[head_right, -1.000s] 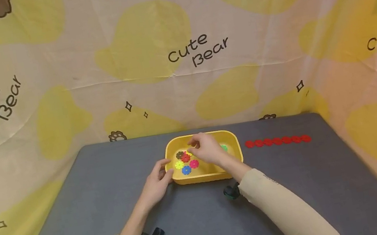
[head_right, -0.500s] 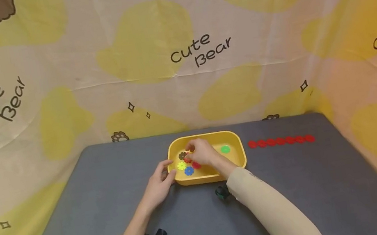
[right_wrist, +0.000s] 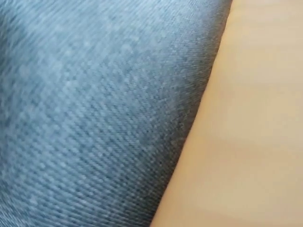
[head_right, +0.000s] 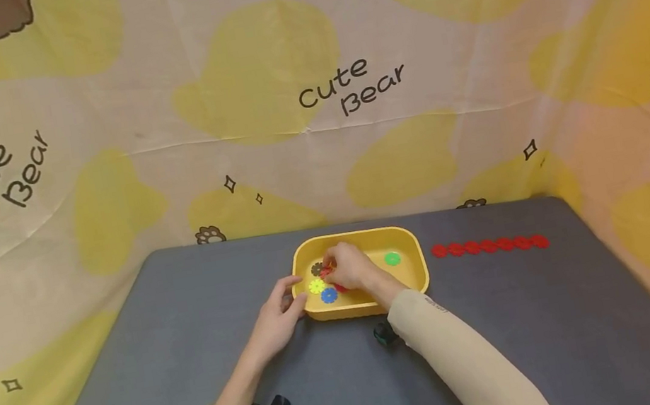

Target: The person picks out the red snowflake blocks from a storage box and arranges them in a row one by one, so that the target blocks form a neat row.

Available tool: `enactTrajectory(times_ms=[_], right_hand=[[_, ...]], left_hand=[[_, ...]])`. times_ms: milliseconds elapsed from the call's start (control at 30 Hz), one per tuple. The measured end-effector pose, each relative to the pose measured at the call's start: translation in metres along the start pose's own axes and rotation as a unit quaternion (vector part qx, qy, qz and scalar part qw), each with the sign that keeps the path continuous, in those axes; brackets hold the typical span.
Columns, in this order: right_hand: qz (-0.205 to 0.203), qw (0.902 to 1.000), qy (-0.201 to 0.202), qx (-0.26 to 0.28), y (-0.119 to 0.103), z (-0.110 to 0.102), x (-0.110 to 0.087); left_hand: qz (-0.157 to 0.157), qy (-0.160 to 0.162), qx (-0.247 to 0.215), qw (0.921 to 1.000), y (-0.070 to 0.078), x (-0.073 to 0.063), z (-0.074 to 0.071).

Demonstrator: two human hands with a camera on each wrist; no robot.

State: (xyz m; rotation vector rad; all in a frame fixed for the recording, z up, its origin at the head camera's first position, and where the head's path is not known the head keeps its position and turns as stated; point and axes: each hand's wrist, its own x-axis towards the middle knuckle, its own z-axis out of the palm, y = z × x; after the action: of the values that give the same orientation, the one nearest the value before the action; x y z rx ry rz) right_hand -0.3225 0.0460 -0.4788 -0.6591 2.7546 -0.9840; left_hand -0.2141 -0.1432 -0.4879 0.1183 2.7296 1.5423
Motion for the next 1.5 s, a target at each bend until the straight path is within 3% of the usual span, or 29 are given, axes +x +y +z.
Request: enactTrajectory(times_ms=[433,833,1033,1200,1500], right_hand=[[0.019,0.9998,-0.003,-0.010,0.000,0.002,-0.001],[0.003,0.9991,0.025,0.034,0.001,0.000,-0.003],[0.015,0.9949,0.032,0.094,0.001,-0.005,-0.006],[0.017,0.9903,0.038,0.133,0.000,-0.013,-0.013],[-0.014,0.9911,0.029,0.129,-0.016,-0.035,-0.038]], left_hand=[[-0.003,0.000,0.004,1.0000,0.001,-0.001,0.001],[-0.001,0.001,0.008,1.0000,0.003,-0.002,0.000],[0.002,0.004,0.004,1.0000,0.003,-0.002,0.001],[0.008,0.003,0.002,1.0000,0.002,-0.002,0.002],[0.001,-0.001,0.010,0.9999,0.002,-0.001,-0.001]])
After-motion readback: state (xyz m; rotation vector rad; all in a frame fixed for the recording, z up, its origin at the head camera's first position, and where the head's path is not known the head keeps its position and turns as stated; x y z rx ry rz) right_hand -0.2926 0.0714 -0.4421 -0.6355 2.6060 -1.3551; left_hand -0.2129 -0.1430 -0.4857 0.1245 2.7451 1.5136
